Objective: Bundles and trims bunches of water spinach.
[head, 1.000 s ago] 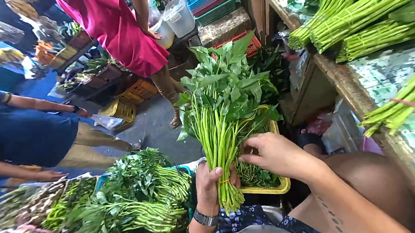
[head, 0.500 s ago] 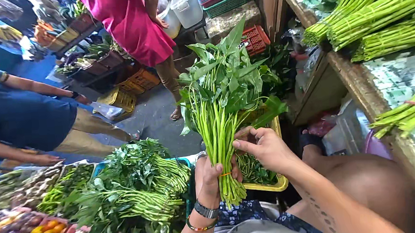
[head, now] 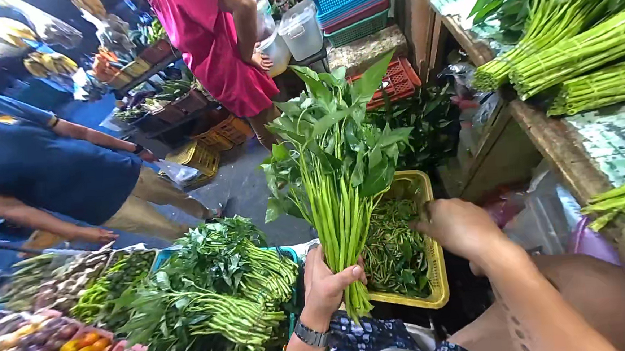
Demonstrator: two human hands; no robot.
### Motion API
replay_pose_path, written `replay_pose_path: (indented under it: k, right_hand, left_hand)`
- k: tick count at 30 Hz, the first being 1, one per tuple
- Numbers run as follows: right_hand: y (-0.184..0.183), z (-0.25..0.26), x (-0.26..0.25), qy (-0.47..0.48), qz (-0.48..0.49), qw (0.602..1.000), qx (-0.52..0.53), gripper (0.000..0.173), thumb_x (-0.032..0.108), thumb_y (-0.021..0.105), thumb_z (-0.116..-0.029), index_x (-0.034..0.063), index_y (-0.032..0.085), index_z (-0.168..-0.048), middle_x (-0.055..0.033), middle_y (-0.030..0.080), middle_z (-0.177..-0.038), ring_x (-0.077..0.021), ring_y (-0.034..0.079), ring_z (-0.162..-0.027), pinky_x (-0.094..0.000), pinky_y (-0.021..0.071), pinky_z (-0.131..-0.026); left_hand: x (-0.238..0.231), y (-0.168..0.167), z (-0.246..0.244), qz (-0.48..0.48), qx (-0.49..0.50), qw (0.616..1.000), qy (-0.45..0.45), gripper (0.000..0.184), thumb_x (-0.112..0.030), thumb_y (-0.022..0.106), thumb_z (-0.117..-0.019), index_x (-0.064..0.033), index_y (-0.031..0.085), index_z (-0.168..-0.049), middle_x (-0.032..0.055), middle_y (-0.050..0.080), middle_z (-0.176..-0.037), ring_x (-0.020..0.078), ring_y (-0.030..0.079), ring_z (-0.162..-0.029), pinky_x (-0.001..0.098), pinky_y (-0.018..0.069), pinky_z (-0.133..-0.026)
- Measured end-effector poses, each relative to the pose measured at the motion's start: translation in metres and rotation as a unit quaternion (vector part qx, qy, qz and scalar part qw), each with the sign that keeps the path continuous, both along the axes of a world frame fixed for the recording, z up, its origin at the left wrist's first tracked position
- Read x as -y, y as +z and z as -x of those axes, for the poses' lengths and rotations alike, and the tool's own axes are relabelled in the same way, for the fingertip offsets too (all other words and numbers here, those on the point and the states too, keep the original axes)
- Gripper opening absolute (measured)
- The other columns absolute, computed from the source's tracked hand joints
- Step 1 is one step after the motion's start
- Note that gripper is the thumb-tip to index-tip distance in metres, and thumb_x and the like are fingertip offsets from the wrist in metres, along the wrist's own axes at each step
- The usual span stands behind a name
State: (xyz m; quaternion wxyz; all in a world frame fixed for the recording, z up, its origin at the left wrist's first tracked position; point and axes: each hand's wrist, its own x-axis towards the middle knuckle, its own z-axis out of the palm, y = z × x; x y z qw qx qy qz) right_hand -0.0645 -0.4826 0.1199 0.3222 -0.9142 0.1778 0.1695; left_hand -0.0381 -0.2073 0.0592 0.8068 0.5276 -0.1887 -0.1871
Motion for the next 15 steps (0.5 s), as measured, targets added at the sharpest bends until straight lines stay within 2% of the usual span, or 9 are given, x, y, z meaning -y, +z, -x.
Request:
replay_pose_path:
  k: [1,3,5,6,7,9,12,13,15]
  right_hand:
    - [0.004,0.002,-0.006,0.031,-0.007,0.999,0.006,0.046,0.047,0.066,-0.098,0.0061,0.072,-0.118,-0.0212,0.071,-0.11,-0.043,0.067,-0.107,-0.0677,0.0499,-0.092]
    - [0.01,0.011,-0.011,0.077,-0.076,0.987,0.117,0.036,0.045,0.064,-0.1006,0.0126,0.075,-0.109,-0.0089,0.074,-0.099,-0.0261,0.07,-0.094,-0.0535,0.0556,-0.086]
    - [0.005,0.019,-0.016,0.085,-0.143,0.94,0.299,0.028,0.042,0.061,-0.1021,0.0174,0.075,-0.101,0.0042,0.072,-0.091,-0.0061,0.067,-0.082,-0.0321,0.0576,-0.077]
    - [0.003,0.019,-0.02,0.076,-0.164,0.905,0.384,0.025,0.038,0.061,-0.1028,0.0174,0.075,-0.102,0.0068,0.071,-0.093,-0.0007,0.066,-0.083,-0.0246,0.0583,-0.077]
    - [0.002,0.018,-0.024,0.064,-0.171,0.872,0.453,0.022,0.033,0.062,-0.1027,0.0155,0.075,-0.103,0.0061,0.071,-0.097,0.0003,0.067,-0.085,-0.0218,0.06,-0.077]
    - [0.0,0.016,-0.032,0.045,-0.141,0.833,0.533,0.021,0.031,0.067,-0.1001,0.0122,0.076,-0.104,0.0002,0.07,-0.104,-0.0051,0.068,-0.087,-0.0253,0.0623,-0.075]
    - [-0.008,0.015,-0.049,-0.005,-0.039,0.836,0.548,0.041,0.053,0.072,-0.0915,0.0135,0.075,-0.099,-0.007,0.069,-0.103,-0.0186,0.067,-0.09,-0.0396,0.0586,-0.075]
    - [-0.011,0.015,-0.054,-0.029,-0.007,0.837,0.547,0.044,0.057,0.071,-0.0901,0.0132,0.074,-0.096,-0.0078,0.07,-0.101,-0.0215,0.068,-0.091,-0.0424,0.0578,-0.076]
    - [-0.015,0.014,-0.058,-0.066,0.031,0.833,0.548,0.037,0.048,0.073,-0.0904,0.012,0.071,-0.092,-0.0077,0.068,-0.098,-0.0226,0.066,-0.088,-0.0416,0.0562,-0.073]
  left_hand:
    - [0.001,0.0,0.001,-0.018,0.016,0.999,0.028,0.068,-0.025,0.092,-0.075,-0.0002,0.052,-0.124,0.015,0.071,-0.083,0.0237,0.071,-0.065,0.0392,0.063,-0.063]
    - [0.0,-0.005,0.003,-0.071,0.061,0.992,0.079,0.075,-0.037,0.093,-0.0723,-0.0019,0.054,-0.125,0.0083,0.073,-0.09,0.0168,0.073,-0.074,0.035,0.0639,-0.069]
    - [-0.001,-0.013,0.004,-0.107,0.097,0.985,0.097,0.076,-0.046,0.091,-0.0721,-0.0039,0.056,-0.124,0.0051,0.074,-0.095,0.0142,0.073,-0.079,0.0341,0.0641,-0.072]
    - [-0.002,-0.017,0.004,-0.116,0.106,0.983,0.093,0.075,-0.05,0.089,-0.0734,-0.0052,0.058,-0.124,0.0052,0.073,-0.094,0.0147,0.073,-0.079,0.0346,0.0641,-0.071]
    - [-0.004,-0.021,0.003,-0.112,0.106,0.985,0.081,0.072,-0.052,0.088,-0.0754,-0.0061,0.059,-0.123,0.0072,0.073,-0.091,0.0171,0.072,-0.074,0.0362,0.0638,-0.067]
    - [-0.006,-0.03,0.001,-0.089,0.095,0.991,0.043,0.061,-0.052,0.082,-0.0823,-0.0085,0.061,-0.12,0.0114,0.073,-0.085,0.0217,0.071,-0.065,0.039,0.0628,-0.058]
    - [-0.004,-0.036,0.002,-0.075,0.093,0.993,0.012,0.048,-0.054,0.073,-0.0896,-0.0139,0.067,-0.115,0.0087,0.074,-0.082,0.019,0.071,-0.063,0.0362,0.0625,-0.058]
    - [-0.002,-0.036,0.002,-0.064,0.094,0.994,0.006,0.045,-0.054,0.071,-0.0916,-0.0151,0.069,-0.113,0.0078,0.074,-0.082,0.0178,0.071,-0.064,0.035,0.0623,-0.059]
    - [0.005,-0.034,0.005,-0.037,0.086,0.996,0.01,0.041,-0.053,0.068,-0.0936,-0.0154,0.071,-0.111,0.0074,0.075,-0.084,0.017,0.073,-0.067,0.0341,0.063,-0.061]
